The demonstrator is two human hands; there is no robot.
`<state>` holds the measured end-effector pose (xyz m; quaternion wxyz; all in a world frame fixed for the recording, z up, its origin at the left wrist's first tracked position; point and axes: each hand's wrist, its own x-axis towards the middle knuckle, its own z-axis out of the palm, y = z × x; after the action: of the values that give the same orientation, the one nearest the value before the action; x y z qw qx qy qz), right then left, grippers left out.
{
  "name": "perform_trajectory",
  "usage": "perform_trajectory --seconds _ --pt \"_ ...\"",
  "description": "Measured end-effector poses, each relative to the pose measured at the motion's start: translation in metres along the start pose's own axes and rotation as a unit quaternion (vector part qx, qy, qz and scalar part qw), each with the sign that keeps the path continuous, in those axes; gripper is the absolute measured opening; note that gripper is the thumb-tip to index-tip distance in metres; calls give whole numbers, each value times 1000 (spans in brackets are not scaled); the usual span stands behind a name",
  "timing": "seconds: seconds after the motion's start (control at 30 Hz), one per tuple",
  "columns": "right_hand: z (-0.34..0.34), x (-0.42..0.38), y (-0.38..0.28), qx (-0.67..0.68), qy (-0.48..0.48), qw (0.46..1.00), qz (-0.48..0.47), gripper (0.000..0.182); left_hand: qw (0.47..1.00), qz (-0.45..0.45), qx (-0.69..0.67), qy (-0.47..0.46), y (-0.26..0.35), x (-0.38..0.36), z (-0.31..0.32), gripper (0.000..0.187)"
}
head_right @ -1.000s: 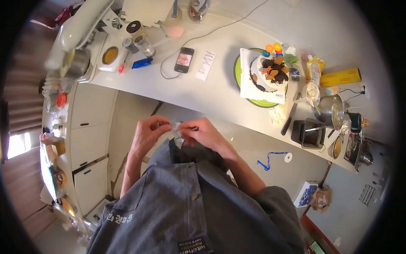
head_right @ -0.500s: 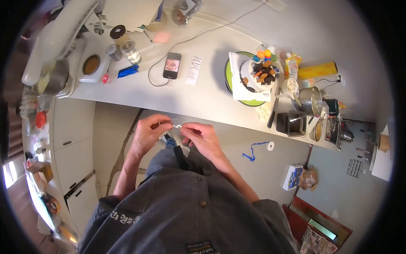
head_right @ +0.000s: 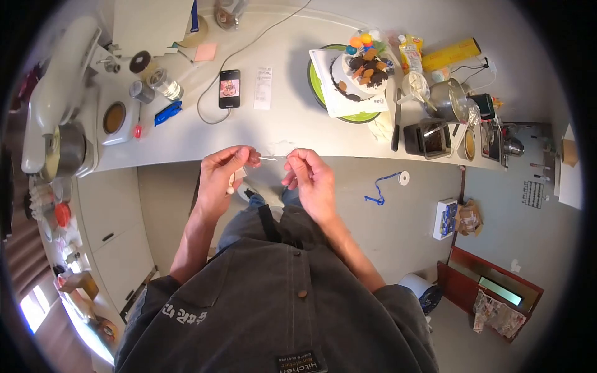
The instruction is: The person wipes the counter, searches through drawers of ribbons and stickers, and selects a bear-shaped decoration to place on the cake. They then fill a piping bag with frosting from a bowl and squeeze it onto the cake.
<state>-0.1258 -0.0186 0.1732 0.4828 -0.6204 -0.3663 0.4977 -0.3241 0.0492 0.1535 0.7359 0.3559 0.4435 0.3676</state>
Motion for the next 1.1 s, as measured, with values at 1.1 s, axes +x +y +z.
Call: perform_trajectory --seconds 1.1 --pt "-81 82 -23 -181 -177 947 -198 15 968 81 92 221 22 15 101 22"
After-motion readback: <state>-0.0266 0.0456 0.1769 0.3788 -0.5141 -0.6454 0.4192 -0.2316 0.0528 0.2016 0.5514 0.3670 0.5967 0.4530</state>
